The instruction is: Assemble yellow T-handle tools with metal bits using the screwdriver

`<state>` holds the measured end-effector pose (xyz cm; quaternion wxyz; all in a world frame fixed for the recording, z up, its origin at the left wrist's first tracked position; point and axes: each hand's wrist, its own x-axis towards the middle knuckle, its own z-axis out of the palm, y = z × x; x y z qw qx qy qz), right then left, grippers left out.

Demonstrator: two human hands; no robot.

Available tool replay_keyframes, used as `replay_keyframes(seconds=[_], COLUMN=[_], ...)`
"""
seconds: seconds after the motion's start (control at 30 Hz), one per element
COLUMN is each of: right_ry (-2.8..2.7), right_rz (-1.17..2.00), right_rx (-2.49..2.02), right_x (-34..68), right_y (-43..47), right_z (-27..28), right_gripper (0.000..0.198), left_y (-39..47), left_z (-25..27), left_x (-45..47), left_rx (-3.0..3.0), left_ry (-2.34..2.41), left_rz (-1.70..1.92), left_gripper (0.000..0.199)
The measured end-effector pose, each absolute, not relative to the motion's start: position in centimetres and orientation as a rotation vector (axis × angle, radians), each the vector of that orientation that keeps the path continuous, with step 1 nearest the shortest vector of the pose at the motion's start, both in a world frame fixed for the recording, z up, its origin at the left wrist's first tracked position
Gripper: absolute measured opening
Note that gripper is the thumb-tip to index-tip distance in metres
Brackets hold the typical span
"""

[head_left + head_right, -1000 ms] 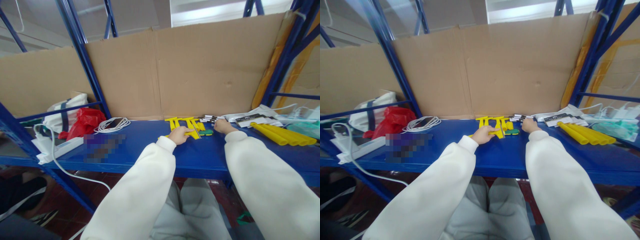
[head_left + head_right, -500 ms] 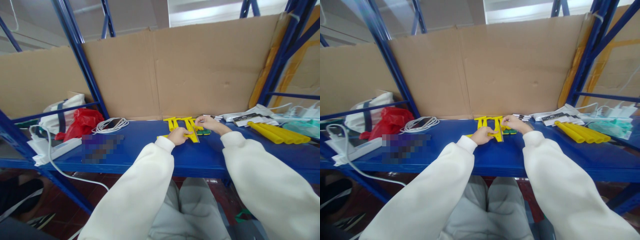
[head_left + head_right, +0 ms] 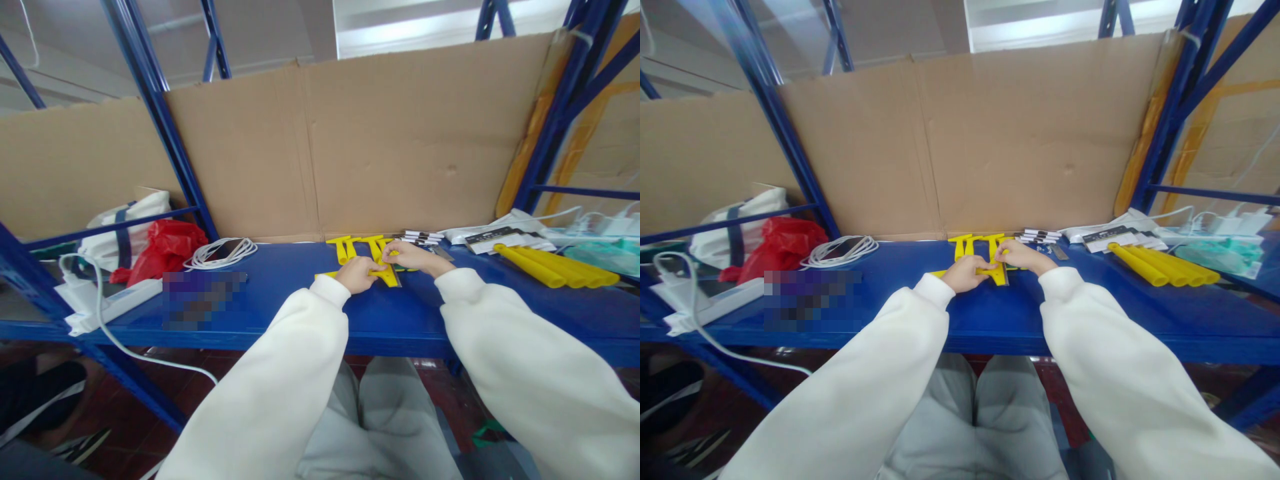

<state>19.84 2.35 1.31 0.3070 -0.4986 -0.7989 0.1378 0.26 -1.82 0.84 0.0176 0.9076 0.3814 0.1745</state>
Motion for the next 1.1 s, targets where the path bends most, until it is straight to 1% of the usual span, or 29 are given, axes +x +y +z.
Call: replay_keyframes(seconds=[0.23, 0.5, 0.7, 0.83, 1.1], right_ry=[-2.044, -1.99, -1.798, -1.691, -1.806], right_rz=[0.396, 0.438, 0.536, 0.542, 0.523], right_rx=[-1.351, -1.304, -1.296, -1.304, -1.276], right_x=[19.3, 19.2, 18.7, 18.3, 19.0], right_y=[2.0, 2.1, 2.4, 2.7, 2.3], right_z=[1.3, 1.0, 0.3, -0.2, 0.3], right_gripper=[0.019, 0.018, 0.013, 0.017, 0.007], left_y=[-1.6, -1.7, -2.1, -2.0, -1.9], left_z=[0.6, 0.7, 1.0, 0.9, 0.9], left_x=[0.3, 0.0, 0.1, 0.1, 0.0], left_rx=[2.863, 2.953, 2.961, 2.956, 2.967], left_ry=[1.186, 1.2, 1.206, 1.193, 1.187], left_rz=[0.557, 0.506, 0.507, 0.523, 0.543], left_gripper=[0.04, 0.04, 0.041, 0.041, 0.042])
